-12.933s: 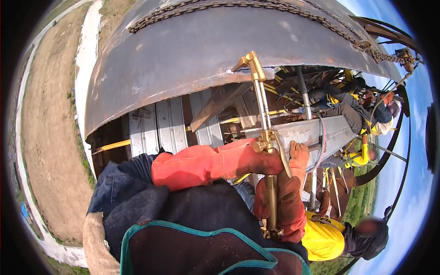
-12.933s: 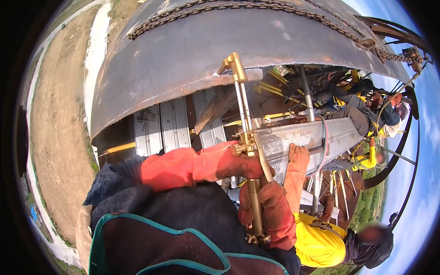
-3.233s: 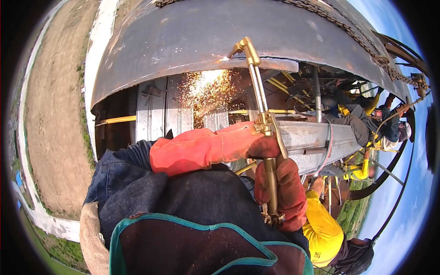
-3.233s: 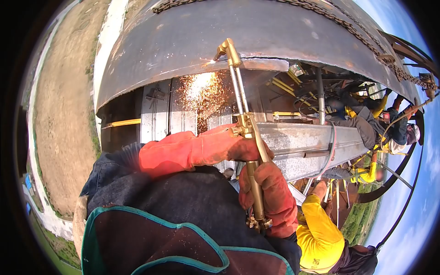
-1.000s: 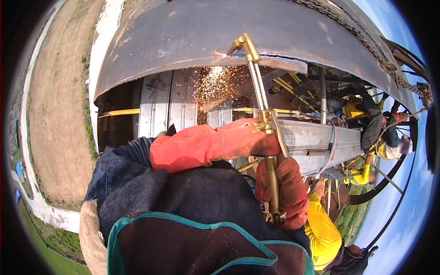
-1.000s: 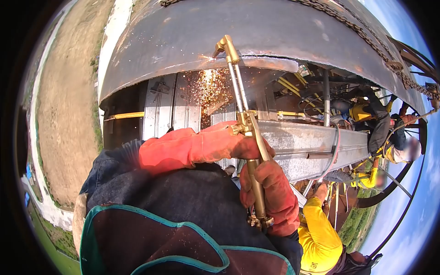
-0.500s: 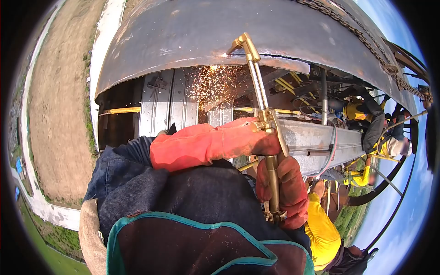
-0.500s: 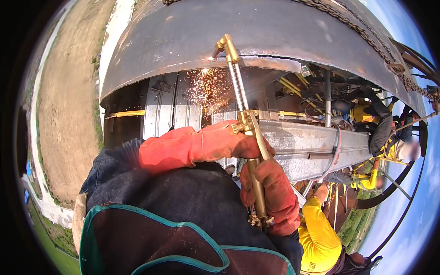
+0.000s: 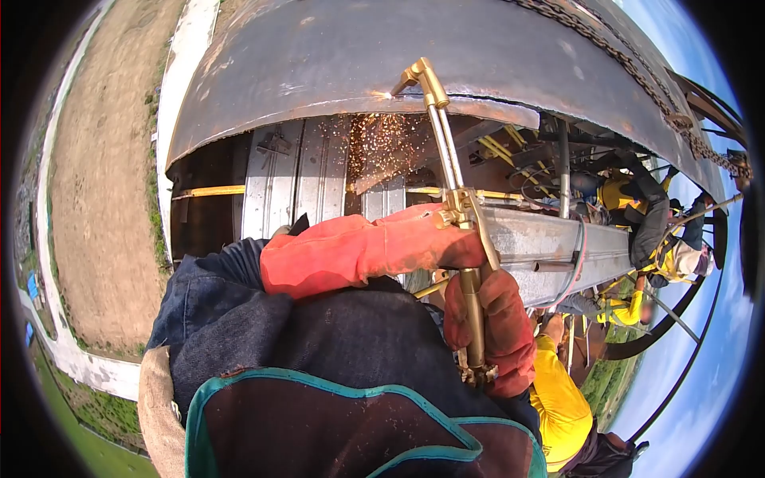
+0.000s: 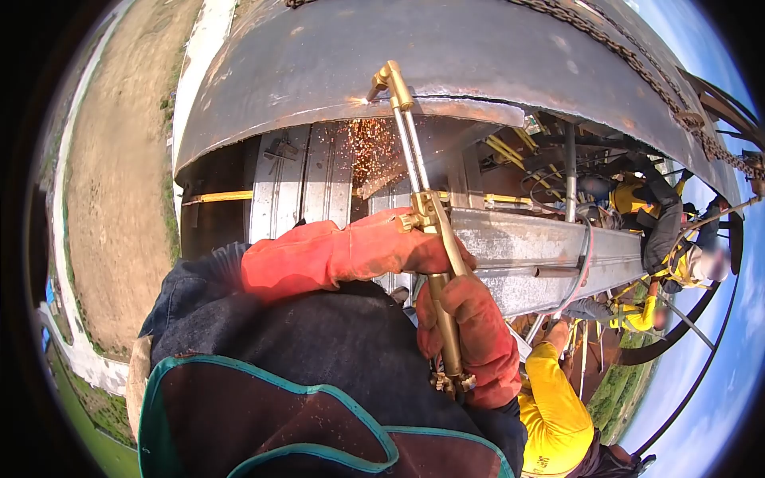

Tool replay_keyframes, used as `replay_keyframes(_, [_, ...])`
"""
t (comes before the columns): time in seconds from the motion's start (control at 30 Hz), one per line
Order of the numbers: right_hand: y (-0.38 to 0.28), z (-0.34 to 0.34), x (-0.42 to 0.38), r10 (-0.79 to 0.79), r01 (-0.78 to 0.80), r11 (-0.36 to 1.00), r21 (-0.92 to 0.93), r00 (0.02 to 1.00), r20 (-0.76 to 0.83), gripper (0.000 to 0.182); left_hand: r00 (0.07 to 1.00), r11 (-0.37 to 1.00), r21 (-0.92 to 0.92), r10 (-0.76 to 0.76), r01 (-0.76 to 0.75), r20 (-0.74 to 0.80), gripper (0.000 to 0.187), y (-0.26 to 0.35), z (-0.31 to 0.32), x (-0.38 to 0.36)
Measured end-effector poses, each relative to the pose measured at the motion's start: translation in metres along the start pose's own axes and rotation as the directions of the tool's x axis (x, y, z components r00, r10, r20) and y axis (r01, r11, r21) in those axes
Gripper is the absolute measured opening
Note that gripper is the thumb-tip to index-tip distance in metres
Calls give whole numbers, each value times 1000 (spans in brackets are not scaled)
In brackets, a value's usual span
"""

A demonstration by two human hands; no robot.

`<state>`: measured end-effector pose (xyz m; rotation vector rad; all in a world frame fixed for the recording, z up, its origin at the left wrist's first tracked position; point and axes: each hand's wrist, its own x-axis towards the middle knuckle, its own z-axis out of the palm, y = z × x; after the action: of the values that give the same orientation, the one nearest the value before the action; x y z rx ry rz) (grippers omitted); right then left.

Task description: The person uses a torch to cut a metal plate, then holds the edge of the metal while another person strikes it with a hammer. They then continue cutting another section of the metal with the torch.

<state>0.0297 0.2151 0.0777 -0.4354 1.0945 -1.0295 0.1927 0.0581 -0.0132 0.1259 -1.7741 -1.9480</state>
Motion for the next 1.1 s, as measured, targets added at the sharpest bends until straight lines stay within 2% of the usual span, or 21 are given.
replay_keyframes(0.1, [0, 1, -1, 33, -32, 999, 19, 999, -35, 31, 998, 992, -121, -39, 33, -45, 42, 4, 6, -3])
replay_keyframes(0.2, [-1, 3, 0, 65, -63, 998, 22, 995, -78, 31, 996, 989, -134, -71, 63, -60, 39, 6, 7, -3])
replay_keyframes(0.37, [0, 1, 1, 56, -54, 998, 29, 997, -62, 31, 999, 999, 29, -21, 22, -35, 34, 11, 2, 0])
replay_keyframes(0.5, [0, 0, 2, 49, -48, 999, 15, 997, -54, 29, 998, 1000, 23, -20, 21, -66, 31, 7, 4, 2])
replay_keyframes(0.57, [0, 0, 2, 56, -55, 998, 11, 997, -51, 29, 999, 994, 103, 34, -29, -42, 28, 3, 3, 2])
replay_keyframes(0.6, [0, -1, 3, 68, -68, 998, 5, 996, -50, 29, 995, 978, 184, 97, -95, -4, 29, -4, 1, 2])
replay_keyframes(0.7, [-1, -4, 4, 87, -87, 996, 0, 995, -44, 29, 991, 958, 257, 113, -128, 69, 37, -4, -3, 3])
replay_keyframes(0.87, [-4, 6, 4, 66, -66, 998, 5, 994, -87, 32, 986, 925, 344, 163, -161, 23, 46, -12, -1, 1])
replay_keyframes(0.97, [-3, 1, 5, 57, -57, 998, 5, 997, -54, 35, 986, 912, 377, 166, -163, 24, 47, -7, -2, -1])
replay_keyframes(1.0, [-2, -1, 6, 45, -45, 999, -2, 998, -40, 37, 984, 913, 372, 176, -170, 18, 45, -7, -2, -2])
replay_keyframes(1.07, [0, -3, 5, 24, -24, 1000, -9, 999, -30, 39, 994, 970, 225, 104, -93, -39, 39, 1, 1, -1])
replay_keyframes(1.1, [1, -2, 4, 14, -15, 1000, -10, 999, -35, 40, 997, 997, 76, 16, -11, -79, 37, 8, 3, -2])
